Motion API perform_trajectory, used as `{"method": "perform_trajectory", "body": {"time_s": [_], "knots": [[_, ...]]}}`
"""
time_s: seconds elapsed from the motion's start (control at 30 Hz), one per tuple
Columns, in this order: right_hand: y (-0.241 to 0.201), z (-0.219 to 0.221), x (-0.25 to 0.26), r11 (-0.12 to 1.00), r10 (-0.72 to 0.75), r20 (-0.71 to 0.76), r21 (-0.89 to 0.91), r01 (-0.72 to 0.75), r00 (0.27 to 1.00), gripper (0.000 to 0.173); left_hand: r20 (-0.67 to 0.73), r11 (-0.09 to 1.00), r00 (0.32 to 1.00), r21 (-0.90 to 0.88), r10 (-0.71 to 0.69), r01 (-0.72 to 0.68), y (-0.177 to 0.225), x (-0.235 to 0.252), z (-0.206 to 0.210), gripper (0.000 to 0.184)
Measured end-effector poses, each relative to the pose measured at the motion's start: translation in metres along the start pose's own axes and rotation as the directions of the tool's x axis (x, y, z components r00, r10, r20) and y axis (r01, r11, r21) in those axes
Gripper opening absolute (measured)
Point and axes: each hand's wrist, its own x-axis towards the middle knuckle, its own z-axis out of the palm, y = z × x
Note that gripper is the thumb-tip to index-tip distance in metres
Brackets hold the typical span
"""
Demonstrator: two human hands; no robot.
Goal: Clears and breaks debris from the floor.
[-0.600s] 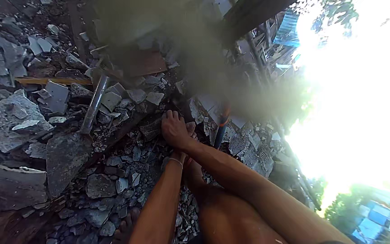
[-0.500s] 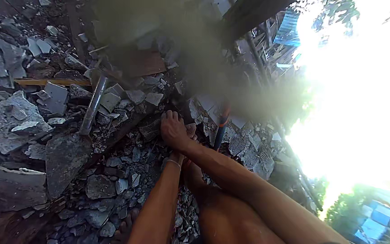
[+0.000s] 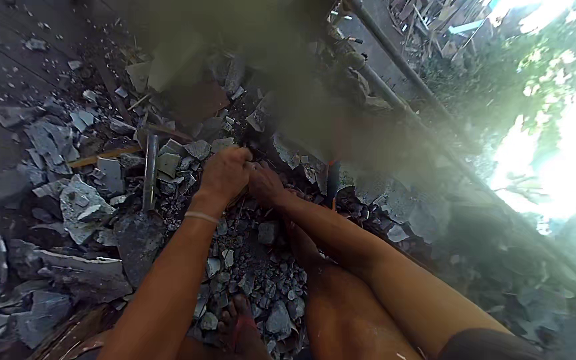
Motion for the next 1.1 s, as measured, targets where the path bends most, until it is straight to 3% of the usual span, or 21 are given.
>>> {"method": "perform_trajectory", "body": {"time_s": [0.03,0.1,0.2,0.37,0.5,0.6,0.7,0.87,0.97,1.03,1.1], "knots": [[0.000,0.000,0.000,1.000,-0.007,-0.011,0.012,0.007,1.000,0.033,0.016,0.995,0.996,0.044,0.089,-0.089,0.000,0.022,0.009,0.018],[0.002,0.003,-0.005,0.999,-0.032,-0.005,0.013,0.032,0.999,0.032,0.194,0.956,0.962,0.186,0.192,-0.228,0.003,0.056,0.025,0.022],[0.011,0.013,-0.016,0.999,-0.043,0.069,0.007,0.043,0.997,0.029,0.348,0.921,0.921,0.270,0.178,-0.280,0.010,0.083,0.043,0.029],[0.017,0.010,-0.019,0.997,-0.065,-0.006,-0.029,0.065,0.998,0.053,0.176,0.998,0.984,0.054,-0.035,0.026,-0.003,0.091,0.043,0.039],[0.026,0.010,-0.024,0.989,-0.112,0.023,-0.095,0.114,0.993,0.061,0.143,0.965,0.958,-0.044,-0.251,0.259,-0.013,0.071,0.048,0.033],[0.027,0.012,-0.028,0.975,-0.117,0.042,-0.184,0.123,0.992,0.063,0.113,0.956,0.953,-0.059,-0.280,0.288,-0.018,0.063,0.055,0.028],[0.029,0.012,-0.028,0.959,-0.138,0.021,-0.246,0.139,0.990,0.055,0.094,0.948,0.949,-0.080,-0.301,0.309,-0.019,0.058,0.061,0.026],[0.033,0.010,-0.027,0.977,-0.112,0.100,-0.168,0.128,0.989,0.052,0.062,0.918,0.942,-0.214,-0.330,0.335,-0.012,0.051,0.079,0.034],[0.032,0.005,-0.032,0.990,-0.094,0.141,-0.093,0.108,0.985,0.050,0.056,0.913,0.927,-0.161,-0.372,0.376,-0.002,0.064,0.089,0.032],[0.033,-0.005,-0.041,0.995,-0.101,0.090,0.000,0.101,0.991,0.035,0.097,0.912,0.909,-0.035,-0.405,0.409,0.008,0.070,0.091,0.028],[0.037,-0.019,-0.050,0.996,-0.063,-0.078,0.052,0.067,0.995,0.025,0.108,0.900,0.894,0.043,-0.435,0.433,0.014,0.070,0.090,0.024]]}}
